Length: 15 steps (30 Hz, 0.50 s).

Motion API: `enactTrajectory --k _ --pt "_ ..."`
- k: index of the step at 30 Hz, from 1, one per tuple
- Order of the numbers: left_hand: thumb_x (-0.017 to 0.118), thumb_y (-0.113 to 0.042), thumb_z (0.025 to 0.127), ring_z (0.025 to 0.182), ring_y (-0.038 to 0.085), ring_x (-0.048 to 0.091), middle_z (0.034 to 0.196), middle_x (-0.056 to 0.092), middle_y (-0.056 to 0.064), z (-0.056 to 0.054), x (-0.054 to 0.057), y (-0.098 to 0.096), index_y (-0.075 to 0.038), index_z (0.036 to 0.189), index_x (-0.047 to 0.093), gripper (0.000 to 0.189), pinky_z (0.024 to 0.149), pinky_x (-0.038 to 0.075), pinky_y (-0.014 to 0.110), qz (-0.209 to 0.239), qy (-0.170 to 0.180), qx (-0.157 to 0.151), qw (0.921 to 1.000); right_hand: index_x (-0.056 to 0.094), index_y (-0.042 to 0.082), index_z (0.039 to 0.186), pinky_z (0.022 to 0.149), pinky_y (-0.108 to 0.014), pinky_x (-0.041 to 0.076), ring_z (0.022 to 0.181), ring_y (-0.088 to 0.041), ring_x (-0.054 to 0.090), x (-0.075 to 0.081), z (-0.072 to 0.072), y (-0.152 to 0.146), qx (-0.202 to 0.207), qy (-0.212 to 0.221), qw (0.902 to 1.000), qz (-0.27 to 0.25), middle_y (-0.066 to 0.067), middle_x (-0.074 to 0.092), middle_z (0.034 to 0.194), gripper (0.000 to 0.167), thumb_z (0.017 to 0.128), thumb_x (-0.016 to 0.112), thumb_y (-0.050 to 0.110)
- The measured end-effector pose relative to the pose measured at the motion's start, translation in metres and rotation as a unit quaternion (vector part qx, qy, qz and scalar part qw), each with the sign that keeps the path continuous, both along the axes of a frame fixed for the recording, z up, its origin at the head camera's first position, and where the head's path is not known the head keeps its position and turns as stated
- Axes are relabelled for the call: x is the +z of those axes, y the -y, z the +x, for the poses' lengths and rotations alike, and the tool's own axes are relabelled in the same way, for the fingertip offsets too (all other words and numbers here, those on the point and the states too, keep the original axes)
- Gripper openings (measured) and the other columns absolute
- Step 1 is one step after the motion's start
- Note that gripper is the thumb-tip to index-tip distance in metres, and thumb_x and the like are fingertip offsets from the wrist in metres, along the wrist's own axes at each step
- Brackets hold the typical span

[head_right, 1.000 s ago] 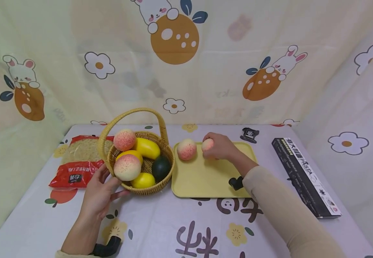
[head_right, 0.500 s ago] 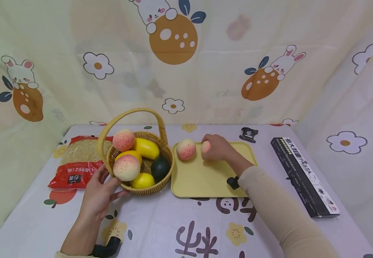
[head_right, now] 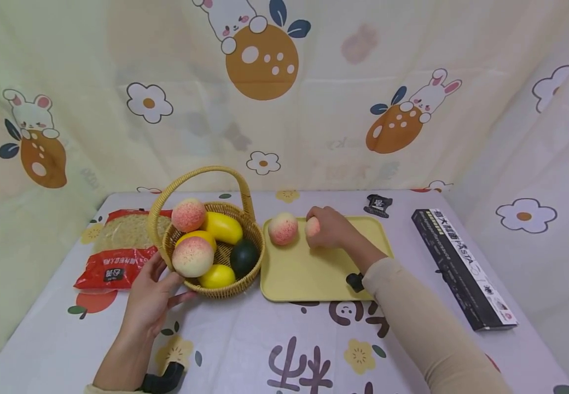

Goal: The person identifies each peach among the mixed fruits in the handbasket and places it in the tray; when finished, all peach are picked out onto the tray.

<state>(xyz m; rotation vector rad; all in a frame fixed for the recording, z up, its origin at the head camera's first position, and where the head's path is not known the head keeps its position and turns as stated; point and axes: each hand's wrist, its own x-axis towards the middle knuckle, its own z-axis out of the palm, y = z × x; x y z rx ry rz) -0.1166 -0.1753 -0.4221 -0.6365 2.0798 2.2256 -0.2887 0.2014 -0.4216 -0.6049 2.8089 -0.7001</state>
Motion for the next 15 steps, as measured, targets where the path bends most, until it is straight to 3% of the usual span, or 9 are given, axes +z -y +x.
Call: enactTrajectory --k 10,15 --pt "0.067 -0.011 0.097 0.133 0.035 0.056 0.176 0.023 0.003 0.003 -0.002 0.0 -0.029 0.17 0.02 0.089 0.081 0.068 0.04 0.006 -0.001 0.004 1.0 0.059 0.004 0.139 0.092 -0.045 0.056 0.11 -0.034 0.06 0.002 0.006 -0.01 -0.015 0.048 0.9977 -0.045 -0.021 0.064 0.131 0.063 0.083 0.08 0.023" --pt "0.067 -0.01 0.096 0.134 0.035 0.055 0.176 0.023 0.003 0.001 0.001 0.0 -0.028 0.17 0.021 0.089 0.081 0.068 0.04 0.006 -0.008 0.001 0.9999 0.059 0.005 0.142 0.094 -0.045 0.055 0.113 -0.034 0.061 0.009 0.013 -0.015 -0.024 0.045 0.9962 -0.07 -0.02 0.065 0.135 0.065 0.085 0.082 0.026"
